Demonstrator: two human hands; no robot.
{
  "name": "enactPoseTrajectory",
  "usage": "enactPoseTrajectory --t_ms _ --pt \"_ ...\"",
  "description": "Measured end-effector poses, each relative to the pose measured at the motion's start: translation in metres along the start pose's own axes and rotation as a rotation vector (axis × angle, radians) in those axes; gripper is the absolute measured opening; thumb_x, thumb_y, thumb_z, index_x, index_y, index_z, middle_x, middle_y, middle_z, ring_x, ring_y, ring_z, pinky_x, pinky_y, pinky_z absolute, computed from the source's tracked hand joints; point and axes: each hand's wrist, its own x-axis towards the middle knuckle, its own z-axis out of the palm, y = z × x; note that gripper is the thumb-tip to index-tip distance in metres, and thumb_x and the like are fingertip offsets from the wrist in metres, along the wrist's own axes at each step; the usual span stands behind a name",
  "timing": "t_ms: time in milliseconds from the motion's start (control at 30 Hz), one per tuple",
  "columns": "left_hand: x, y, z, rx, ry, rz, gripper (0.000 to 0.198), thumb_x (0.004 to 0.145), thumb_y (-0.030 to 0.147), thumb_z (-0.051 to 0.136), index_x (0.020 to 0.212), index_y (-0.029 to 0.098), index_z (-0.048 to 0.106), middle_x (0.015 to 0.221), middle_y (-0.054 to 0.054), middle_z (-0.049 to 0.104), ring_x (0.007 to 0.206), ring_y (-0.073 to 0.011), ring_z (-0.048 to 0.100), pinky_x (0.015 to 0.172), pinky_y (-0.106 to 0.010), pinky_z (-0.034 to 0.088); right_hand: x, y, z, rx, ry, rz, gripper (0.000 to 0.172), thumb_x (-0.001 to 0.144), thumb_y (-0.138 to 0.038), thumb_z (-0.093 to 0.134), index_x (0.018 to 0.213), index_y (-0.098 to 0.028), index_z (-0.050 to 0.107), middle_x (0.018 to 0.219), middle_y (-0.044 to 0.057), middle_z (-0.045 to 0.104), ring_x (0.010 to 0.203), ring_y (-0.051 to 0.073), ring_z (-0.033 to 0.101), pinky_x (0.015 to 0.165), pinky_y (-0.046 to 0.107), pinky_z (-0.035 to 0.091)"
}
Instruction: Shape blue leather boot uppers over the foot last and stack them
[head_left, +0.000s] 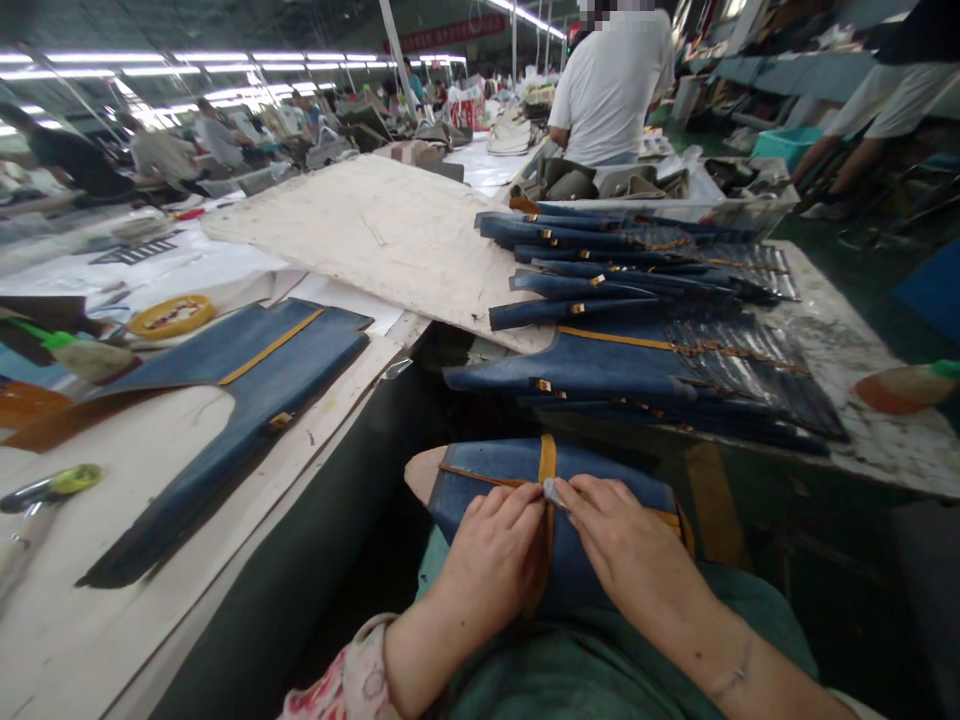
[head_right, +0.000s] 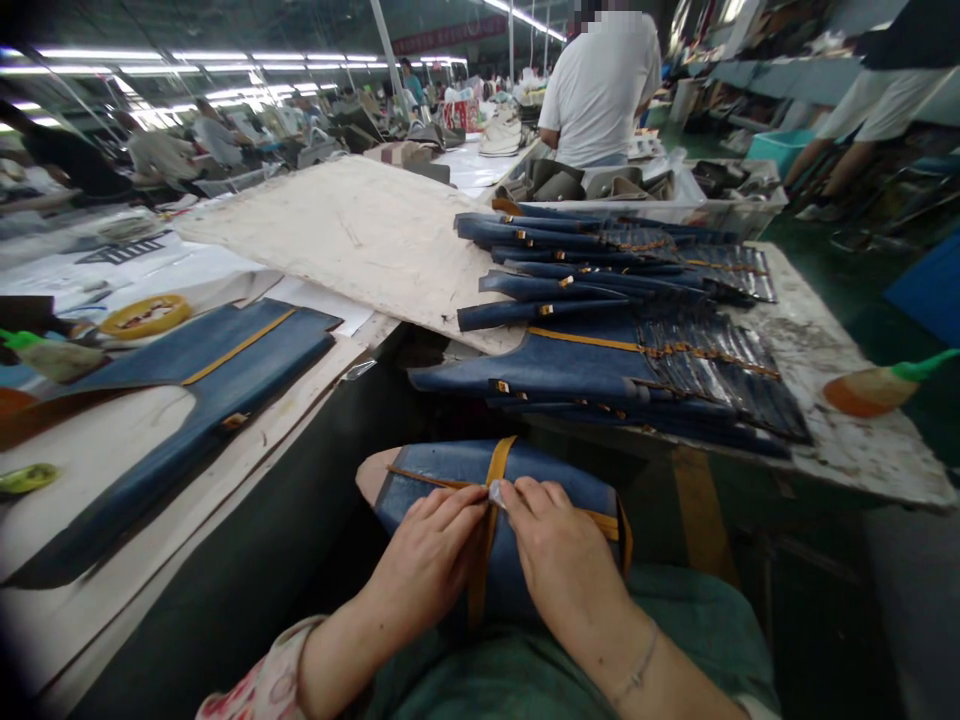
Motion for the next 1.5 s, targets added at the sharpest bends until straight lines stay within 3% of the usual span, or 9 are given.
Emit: enactPoseTrajectory --t_ms 233,433,600,733,1000,1267,1500 --pt "-0.01 -0.008 -0.006 0.053 0.102 -0.035 0.031 0.092 0.016 0.042 0.12 0.02 0.052 0.126 -0.004 0.058 0.1 -0.0221 0.053 0.084 -0.04 0.047 -0.005 0.016 -0.006 0.031 -0.006 -0.033 0.035 0.086 -0.01 0.044 0.117 -0.015 0.06 0.115 0.009 0.063 0.102 0.023 0.055 0.087 0.041 0.053" --pt "-0.018 -0.014 -0.004 0.106 0.15 -0.041 0.034 0.09 0.014 0.044 0.123 0.017 0.052 0.127 -0.005 0.058 0.101 -0.0227 0.053 0.084 -0.04 0.048 0.003 0.006 -0.019 0.125 0.015 -0.123 0.035 0.089 -0.012 0.042 0.118 -0.019 0.06 0.12 0.004 0.062 0.107 0.02 0.053 0.094 0.038 0.048" --pt "-0.02 -0.015 -0.004 0.104 0.116 -0.062 0.037 0.09 0.014 0.044 0.125 0.019 0.05 0.129 -0.005 0.056 0.102 -0.0225 0.052 0.085 -0.039 0.047 0.018 -0.001 -0.003 0.089 -0.014 -0.18 0.032 0.089 -0.011 0.044 0.114 -0.012 0.062 0.114 0.007 0.065 0.097 0.02 0.056 0.088 0.036 0.052" --pt "-0.022 -0.021 -0.004 0.102 0.102 -0.083 0.038 0.089 0.013 0.045 0.126 0.02 0.05 0.13 -0.004 0.056 0.103 -0.0228 0.052 0.084 -0.04 0.047 0.023 -0.002 0.009 0.063 -0.01 -0.227 0.033 0.088 -0.009 0.043 0.116 -0.014 0.062 0.118 0.005 0.064 0.101 0.021 0.055 0.09 0.036 0.05" --pt "-0.033 -0.039 -0.007 0.155 0.182 -0.145 0.037 0.088 0.014 0.045 0.124 0.018 0.052 0.126 -0.006 0.059 0.101 -0.0224 0.053 0.083 -0.039 0.046 0.031 -0.024 0.022 0.023 0.008 -0.231 0.041 0.083 -0.003 0.045 0.119 -0.016 0.06 0.123 0.004 0.061 0.103 0.022 0.055 0.09 0.039 0.049" --pt "-0.043 -0.06 -0.014 0.226 0.23 -0.216 0.033 0.089 0.017 0.043 0.12 0.018 0.055 0.121 -0.008 0.062 0.1 -0.0222 0.055 0.078 -0.037 0.045 0.065 -0.05 0.027 0.117 -0.043 -0.258 0.035 0.086 -0.007 0.047 0.116 -0.017 0.061 0.119 0.006 0.063 0.101 0.02 0.055 0.09 0.036 0.049" --pt "-0.053 -0.072 -0.015 0.246 0.275 -0.335 0.032 0.09 0.02 0.045 0.12 0.021 0.056 0.122 -0.006 0.062 0.106 -0.0238 0.054 0.083 -0.04 0.043 0.083 -0.069 0.033 0.137 -0.087 -0.251 0.033 0.087 -0.01 0.046 0.116 -0.015 0.061 0.117 0.007 0.063 0.097 0.02 0.055 0.086 0.033 0.05"
